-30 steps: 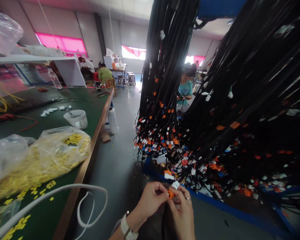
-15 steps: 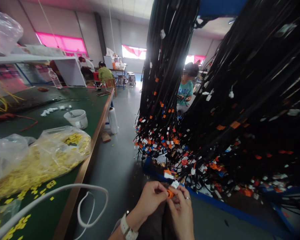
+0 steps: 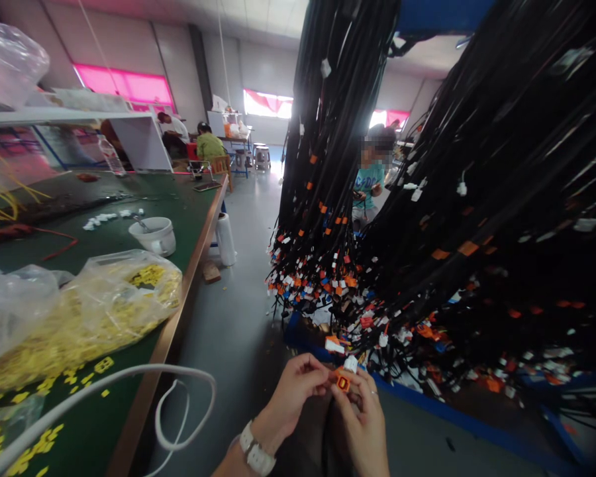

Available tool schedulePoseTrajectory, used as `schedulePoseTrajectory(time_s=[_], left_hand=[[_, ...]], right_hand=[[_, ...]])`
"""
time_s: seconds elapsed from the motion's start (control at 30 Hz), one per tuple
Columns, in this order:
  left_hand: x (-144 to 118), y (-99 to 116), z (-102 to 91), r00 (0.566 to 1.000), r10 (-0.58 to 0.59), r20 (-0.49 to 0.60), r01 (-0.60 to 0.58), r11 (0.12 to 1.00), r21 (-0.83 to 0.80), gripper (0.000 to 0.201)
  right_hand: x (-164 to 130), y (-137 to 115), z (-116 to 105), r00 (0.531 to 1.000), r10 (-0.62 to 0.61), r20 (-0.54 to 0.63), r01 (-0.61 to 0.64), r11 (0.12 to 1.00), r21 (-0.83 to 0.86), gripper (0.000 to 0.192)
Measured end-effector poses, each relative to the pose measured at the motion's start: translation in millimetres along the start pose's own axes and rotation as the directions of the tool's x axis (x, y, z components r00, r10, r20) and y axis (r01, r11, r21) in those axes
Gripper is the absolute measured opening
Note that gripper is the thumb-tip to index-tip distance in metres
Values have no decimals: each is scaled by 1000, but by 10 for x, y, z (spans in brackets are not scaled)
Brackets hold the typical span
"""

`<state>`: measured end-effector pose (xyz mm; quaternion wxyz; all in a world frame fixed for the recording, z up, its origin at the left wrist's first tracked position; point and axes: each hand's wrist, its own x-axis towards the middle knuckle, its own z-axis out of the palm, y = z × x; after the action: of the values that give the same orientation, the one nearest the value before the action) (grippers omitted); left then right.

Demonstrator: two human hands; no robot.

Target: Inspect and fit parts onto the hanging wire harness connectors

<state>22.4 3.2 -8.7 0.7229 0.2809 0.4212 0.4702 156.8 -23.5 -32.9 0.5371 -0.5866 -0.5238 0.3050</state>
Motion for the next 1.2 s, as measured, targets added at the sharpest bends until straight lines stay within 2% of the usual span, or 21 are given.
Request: schedulePoseTrajectory(time_s=[0.1, 0.17, 0.27, 0.43, 0.6, 0.8, 0.9, 1.03, 1.13, 1.2], left_hand=[[34, -1, -18, 1000, 15, -25, -17, 997, -79, 17], [70, -8, -44, 999, 16, -49, -21, 993, -115, 18], [103, -25, -74, 998, -17, -66, 7, 988, -151, 22], [44, -49, -14, 998, -49, 44, 54, 989, -135, 26], [-6, -80, 36, 991, -48, 125, 57, 996, -72, 33], [-11, -86, 20, 989, -5, 151, 12, 999, -49, 29], [-33, -76, 40, 989, -15, 147, 23, 998, -54, 27], [-50, -35, 72, 988, -46, 148, 55, 997, -54, 25], [-80, 42, 118, 993, -62, 105, 66, 997, -32, 18], [-136, 109, 176, 998, -27, 64, 24, 998, 54, 11]], right_hand=[[0, -15, -42, 994, 81, 68, -91, 984, 151, 27], [4, -21, -73, 986, 167, 8, -165, 960, 228, 32], [17, -15, -100, 948, 310, -79, -261, 892, 369, 41], [25, -23, -94, 900, 431, -68, -331, 776, 537, 44], [7, -42, -77, 887, 459, -39, -347, 722, 599, 43], [-14, -68, -73, 926, 376, 20, -320, 757, 569, 39], [-23, -101, -68, 922, 384, 54, -334, 716, 613, 41], [-30, -97, -73, 905, 425, 15, -309, 633, 710, 40], [-38, -40, -91, 914, 402, 48, -316, 634, 705, 41], [-35, -6, -96, 920, 380, 96, -341, 655, 674, 43]])
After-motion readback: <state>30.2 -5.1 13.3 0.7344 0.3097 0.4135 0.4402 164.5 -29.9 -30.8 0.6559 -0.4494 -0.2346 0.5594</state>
